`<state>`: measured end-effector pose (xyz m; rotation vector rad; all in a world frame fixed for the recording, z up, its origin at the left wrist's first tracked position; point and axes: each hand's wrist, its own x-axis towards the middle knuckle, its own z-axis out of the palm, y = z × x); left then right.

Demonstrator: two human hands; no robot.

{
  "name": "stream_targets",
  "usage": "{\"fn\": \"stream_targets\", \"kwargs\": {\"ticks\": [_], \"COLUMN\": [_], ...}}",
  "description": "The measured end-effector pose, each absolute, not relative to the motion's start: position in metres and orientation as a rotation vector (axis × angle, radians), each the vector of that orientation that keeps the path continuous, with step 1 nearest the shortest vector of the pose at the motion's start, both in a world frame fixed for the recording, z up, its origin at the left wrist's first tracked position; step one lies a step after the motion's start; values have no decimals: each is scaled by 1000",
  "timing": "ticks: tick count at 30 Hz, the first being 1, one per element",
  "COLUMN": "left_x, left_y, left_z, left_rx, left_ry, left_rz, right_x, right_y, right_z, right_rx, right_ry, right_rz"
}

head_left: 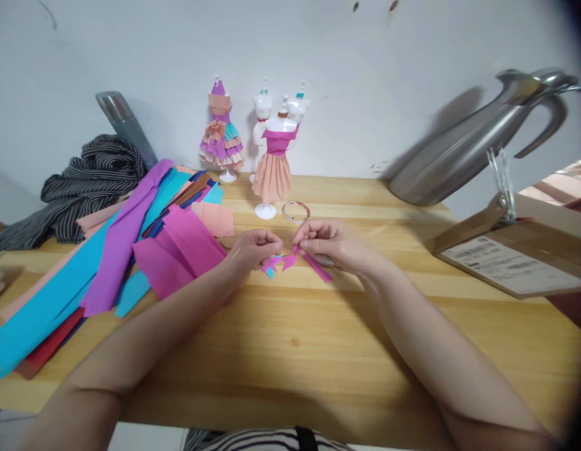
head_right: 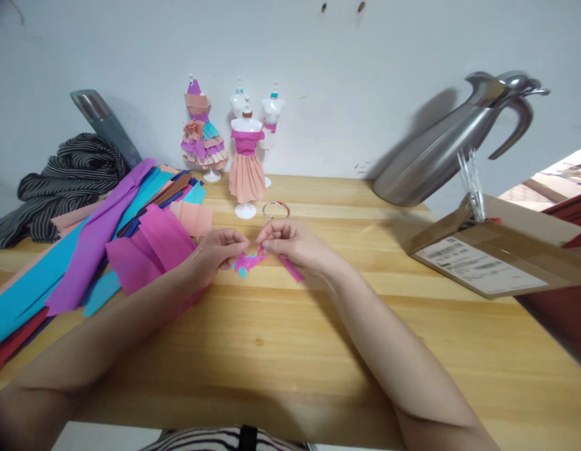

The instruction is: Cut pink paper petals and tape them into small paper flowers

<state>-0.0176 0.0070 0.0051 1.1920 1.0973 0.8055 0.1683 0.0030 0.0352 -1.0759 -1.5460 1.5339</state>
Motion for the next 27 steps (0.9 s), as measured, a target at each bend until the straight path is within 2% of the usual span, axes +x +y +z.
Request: {"fn": "stream_targets", "kwargs": {"ticks": [6,9,12,13,18,23,27], "left_x": [-22,-24,-26,-27,-28,-25,-26], "left_y": [10,10,13,14,16,16,20], "left_z": [4,10,16,18,22,22,18], "left_rx": [1374,1508,1530,1504,1391,1398,1412], "left_ry": [985,1006,1132,1177,1199,1219,1264], "left_rz": [615,421,440,485,612,591,610], "right_x": [181,190,194,193,177,167,172], "right_y": [6,9,15,17,21,23,28], "right_z": [41,41,32,27,6,-5,-11], "right_rx": [-1082,-1086,-1084,-1122,-1525,-1380,-1319], "right_ry": [-1625,-1939,-2328,-2414,-2533,-2622,-2600], "right_rz": [1508,1589,1655,1568,710,512,513]}}
